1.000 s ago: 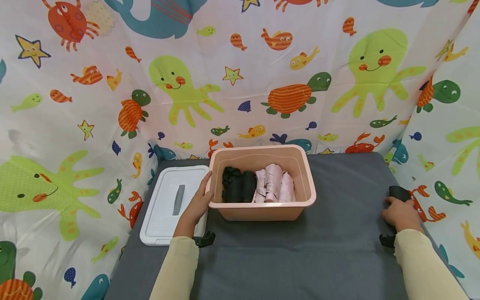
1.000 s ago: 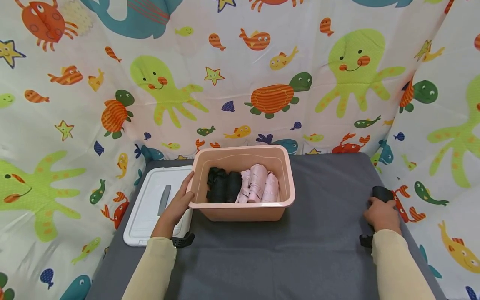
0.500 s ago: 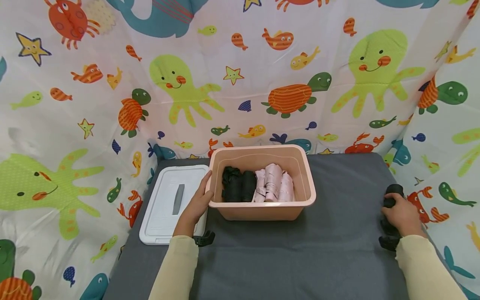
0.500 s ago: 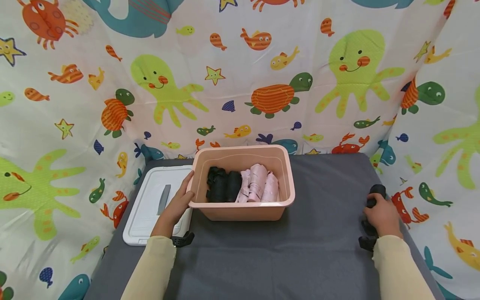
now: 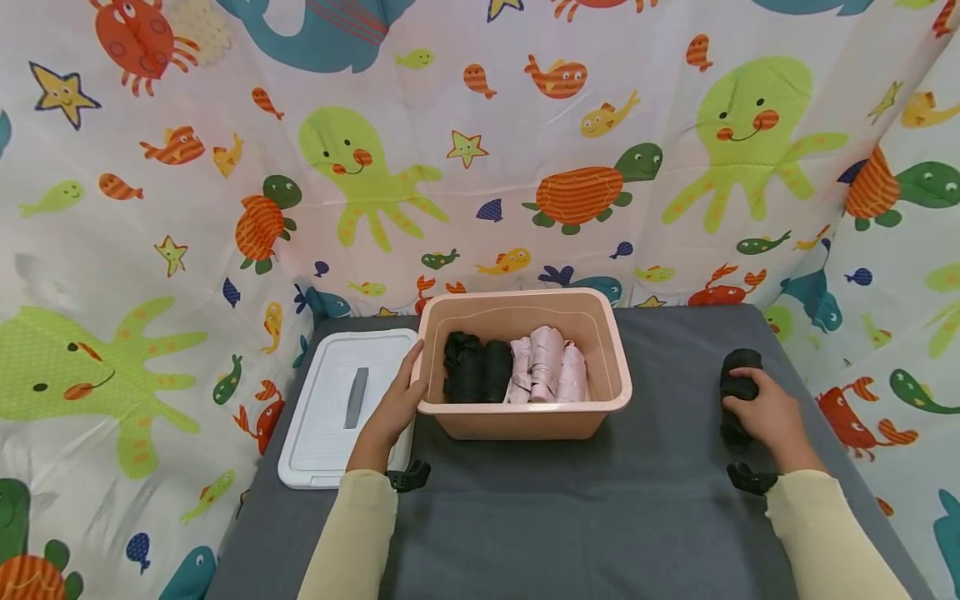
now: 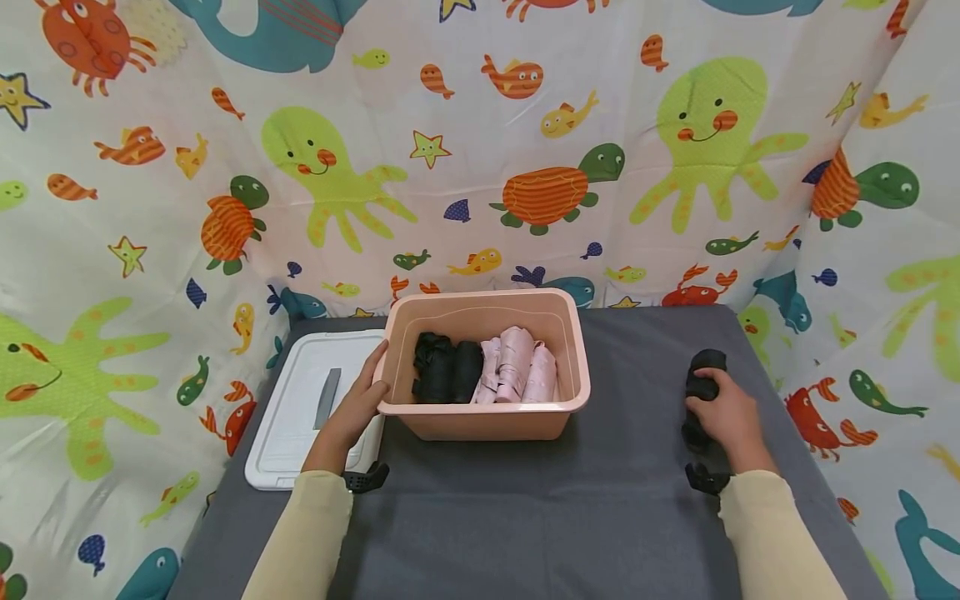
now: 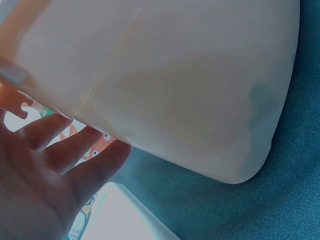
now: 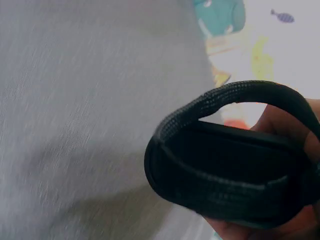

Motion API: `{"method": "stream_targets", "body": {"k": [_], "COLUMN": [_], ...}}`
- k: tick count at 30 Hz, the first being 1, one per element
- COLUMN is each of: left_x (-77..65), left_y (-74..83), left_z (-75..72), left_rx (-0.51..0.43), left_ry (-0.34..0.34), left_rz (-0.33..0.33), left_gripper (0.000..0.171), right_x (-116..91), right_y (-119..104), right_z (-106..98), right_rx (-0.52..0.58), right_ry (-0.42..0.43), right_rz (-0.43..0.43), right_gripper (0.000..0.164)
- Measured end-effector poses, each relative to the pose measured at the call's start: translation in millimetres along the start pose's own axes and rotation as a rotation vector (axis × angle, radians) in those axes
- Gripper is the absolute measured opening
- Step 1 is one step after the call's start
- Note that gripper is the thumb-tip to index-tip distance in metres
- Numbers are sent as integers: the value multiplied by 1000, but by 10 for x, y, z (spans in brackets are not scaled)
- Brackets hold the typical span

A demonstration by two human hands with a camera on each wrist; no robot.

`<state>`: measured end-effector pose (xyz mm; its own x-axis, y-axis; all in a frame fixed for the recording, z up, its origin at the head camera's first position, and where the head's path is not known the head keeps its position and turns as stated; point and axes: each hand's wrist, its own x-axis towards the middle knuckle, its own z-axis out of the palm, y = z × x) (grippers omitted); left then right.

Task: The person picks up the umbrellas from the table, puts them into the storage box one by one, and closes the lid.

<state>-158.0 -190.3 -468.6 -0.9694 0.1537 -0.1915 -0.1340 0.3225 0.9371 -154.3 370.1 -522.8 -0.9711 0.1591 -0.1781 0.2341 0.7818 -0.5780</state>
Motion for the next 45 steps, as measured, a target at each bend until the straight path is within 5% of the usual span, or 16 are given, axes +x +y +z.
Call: {"method": "stream_targets", "body": {"k": [7, 18, 45], "left_x": [27, 207, 221], "left_y": [-17, -341, -351], "left_z": [-13, -3, 9], "left_rx": [-6, -22, -44], "left_ry": [-5, 28, 48], "left_rz": [7, 30, 53], "left_gripper": [71, 71, 71], "right_x": [-57, -122, -280], "right_y": [-276, -666, -1585], "right_z": [1, -30, -57], "right_rx": [29, 153, 388], "right_ry": [16, -10, -6], "right_rz": [-63, -110, -313], "right_gripper": [59, 58, 51]}}
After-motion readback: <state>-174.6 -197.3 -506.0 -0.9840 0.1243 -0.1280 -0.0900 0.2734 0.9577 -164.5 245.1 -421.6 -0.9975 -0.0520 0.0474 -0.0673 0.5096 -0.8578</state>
